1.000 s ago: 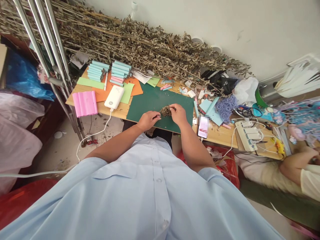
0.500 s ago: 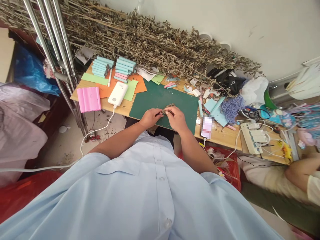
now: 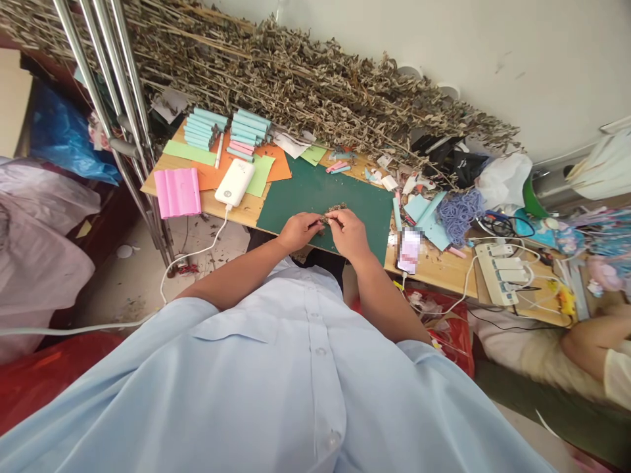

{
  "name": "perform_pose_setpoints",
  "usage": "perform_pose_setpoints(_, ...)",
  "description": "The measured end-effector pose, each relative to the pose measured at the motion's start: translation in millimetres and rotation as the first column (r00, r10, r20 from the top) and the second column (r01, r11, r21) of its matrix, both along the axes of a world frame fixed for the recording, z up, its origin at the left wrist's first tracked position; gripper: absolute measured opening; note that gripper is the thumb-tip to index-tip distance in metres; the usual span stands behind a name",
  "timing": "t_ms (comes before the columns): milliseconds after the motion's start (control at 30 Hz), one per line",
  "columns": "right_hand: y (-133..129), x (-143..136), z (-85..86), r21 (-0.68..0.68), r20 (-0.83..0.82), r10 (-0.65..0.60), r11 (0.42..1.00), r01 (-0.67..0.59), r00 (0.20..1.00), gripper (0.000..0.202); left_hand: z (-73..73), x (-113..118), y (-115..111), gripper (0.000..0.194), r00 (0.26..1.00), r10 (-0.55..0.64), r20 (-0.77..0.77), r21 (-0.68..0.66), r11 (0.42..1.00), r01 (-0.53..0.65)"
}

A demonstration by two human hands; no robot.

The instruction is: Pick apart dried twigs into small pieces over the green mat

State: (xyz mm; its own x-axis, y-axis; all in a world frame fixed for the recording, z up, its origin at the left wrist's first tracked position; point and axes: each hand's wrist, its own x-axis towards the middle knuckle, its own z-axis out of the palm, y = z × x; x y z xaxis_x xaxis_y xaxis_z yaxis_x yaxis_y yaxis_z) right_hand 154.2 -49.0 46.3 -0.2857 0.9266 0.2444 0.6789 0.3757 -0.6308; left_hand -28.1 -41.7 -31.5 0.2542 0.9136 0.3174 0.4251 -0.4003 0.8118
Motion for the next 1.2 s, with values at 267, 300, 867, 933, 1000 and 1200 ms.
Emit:
perform_pose_setpoints(267, -6.6, -3.2, -3.9, 0.057, 0.085, 0.037, 0.998, -0.041, 0.996, 0.023, 6.3, -0.5, -1.4, 0.018, 0.999, -0.012, -0.034, -0.01, 1.0, 0.012)
perform_pose_setpoints(300, -6.2, -2.7, -5.5, 0.053, 0.063, 0.039, 0.998, -0.042, 0.997, 0.022, 7.3, -0.3, -1.6, 0.018, 0.999, -0.012, -0.031, -0.011, 1.0, 0.011)
perform_pose_setpoints(867, -4.8, -8.8, -2.4, 0.078, 0.059, -0.013, 0.997, 0.008, 0.998, 0.019, 7.6, -0.6, -1.6, 0.017, 1.0, -0.023, -0.017, -0.01, 1.0, 0.023)
perform_pose_setpoints(933, -5.7, -8.5, -1.7, 0.08, 0.089, -0.008, 0.997, 0.001, 0.996, 0.021, 6.3, -0.9, -1.4, 0.016, 1.0, -0.027, -0.009, -0.002, 1.0, 0.027)
perform_pose_setpoints(1000, -6.7, -8.1, -0.4, 0.075, 0.134, -0.002, 0.997, -0.008, 0.991, 0.023, 5.6, -1.0, -1.4, 0.016, 0.999, -0.033, -0.004, 0.005, 0.999, 0.033)
perform_pose_setpoints(1200, -7.5, -11.0, 11.8, 0.0, 0.297, 0.022, 1.0, -0.023, 0.955, 0.023, 7.1, -0.5, -2.1, 0.016, 1.0, -0.02, -0.012, 0.016, 1.0, 0.02)
